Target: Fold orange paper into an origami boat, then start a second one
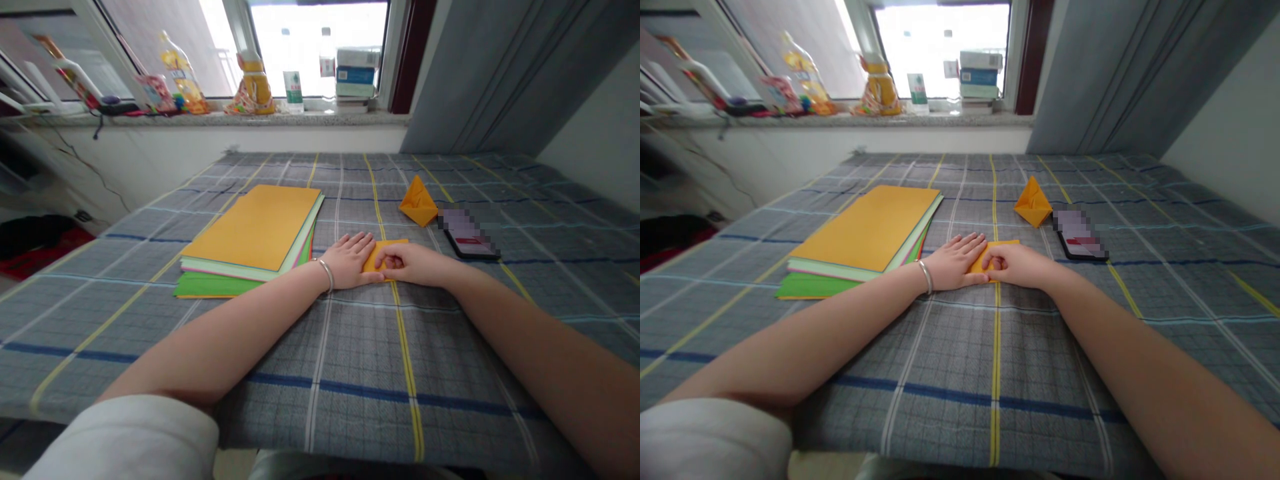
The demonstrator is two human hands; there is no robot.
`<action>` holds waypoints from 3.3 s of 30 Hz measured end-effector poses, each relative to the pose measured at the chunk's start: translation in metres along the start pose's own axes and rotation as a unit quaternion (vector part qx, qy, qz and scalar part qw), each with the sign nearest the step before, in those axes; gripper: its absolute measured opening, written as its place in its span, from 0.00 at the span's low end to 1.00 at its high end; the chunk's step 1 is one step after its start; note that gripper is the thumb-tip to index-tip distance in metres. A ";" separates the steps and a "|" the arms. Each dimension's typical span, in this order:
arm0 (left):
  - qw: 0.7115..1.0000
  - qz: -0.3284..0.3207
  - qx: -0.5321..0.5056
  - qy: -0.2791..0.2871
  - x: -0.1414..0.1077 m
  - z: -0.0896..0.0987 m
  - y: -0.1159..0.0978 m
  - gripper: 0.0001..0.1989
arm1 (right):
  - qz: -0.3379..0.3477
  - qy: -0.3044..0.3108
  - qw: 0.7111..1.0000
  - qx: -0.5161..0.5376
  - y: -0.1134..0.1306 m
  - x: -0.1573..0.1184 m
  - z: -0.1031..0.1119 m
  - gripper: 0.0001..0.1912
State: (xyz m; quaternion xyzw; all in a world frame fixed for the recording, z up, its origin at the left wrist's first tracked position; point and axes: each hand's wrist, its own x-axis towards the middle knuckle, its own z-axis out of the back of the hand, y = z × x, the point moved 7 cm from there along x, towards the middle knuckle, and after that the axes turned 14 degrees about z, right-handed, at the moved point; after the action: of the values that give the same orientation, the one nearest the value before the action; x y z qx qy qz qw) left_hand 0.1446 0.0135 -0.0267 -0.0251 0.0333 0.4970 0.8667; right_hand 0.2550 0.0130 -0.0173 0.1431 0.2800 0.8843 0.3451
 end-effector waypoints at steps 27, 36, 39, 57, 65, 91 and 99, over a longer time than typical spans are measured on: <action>1.000 0.012 -0.015 0.020 0.002 0.000 0.001 0.46 | -0.144 0.078 0.972 -0.168 -0.008 -0.007 0.013 0.18; 0.998 -0.002 0.013 0.066 -0.002 -0.002 0.006 0.43 | -0.184 0.149 0.952 -0.194 -0.016 -0.017 0.016 0.18; 0.996 -0.008 0.022 0.081 -0.005 0.001 0.015 0.43 | -0.194 0.170 0.948 -0.189 -0.017 -0.022 0.018 0.18; 0.992 -0.012 0.019 0.121 -0.014 0.010 0.053 0.47 | -0.232 0.151 0.950 -0.141 -0.035 -0.046 0.026 0.14; 0.987 -0.040 0.014 0.157 -0.015 0.011 0.061 0.52 | -0.170 0.052 0.957 -0.228 -0.013 -0.050 0.033 0.09; 0.910 -0.167 0.066 -0.374 -0.045 0.056 -0.016 0.14 | 0.055 -0.187 0.887 -0.419 0.050 -0.028 0.014 0.14; 0.910 -0.129 0.022 -0.394 -0.042 0.055 -0.017 0.14 | 0.094 -0.246 0.887 -0.379 0.058 -0.027 0.015 0.09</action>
State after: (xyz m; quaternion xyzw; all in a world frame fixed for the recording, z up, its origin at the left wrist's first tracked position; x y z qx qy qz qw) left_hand 0.1401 -0.0266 0.0320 0.1872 -0.3033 0.3492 0.8666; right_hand 0.2502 -0.0346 0.0272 0.2399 -0.1852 0.8879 0.3461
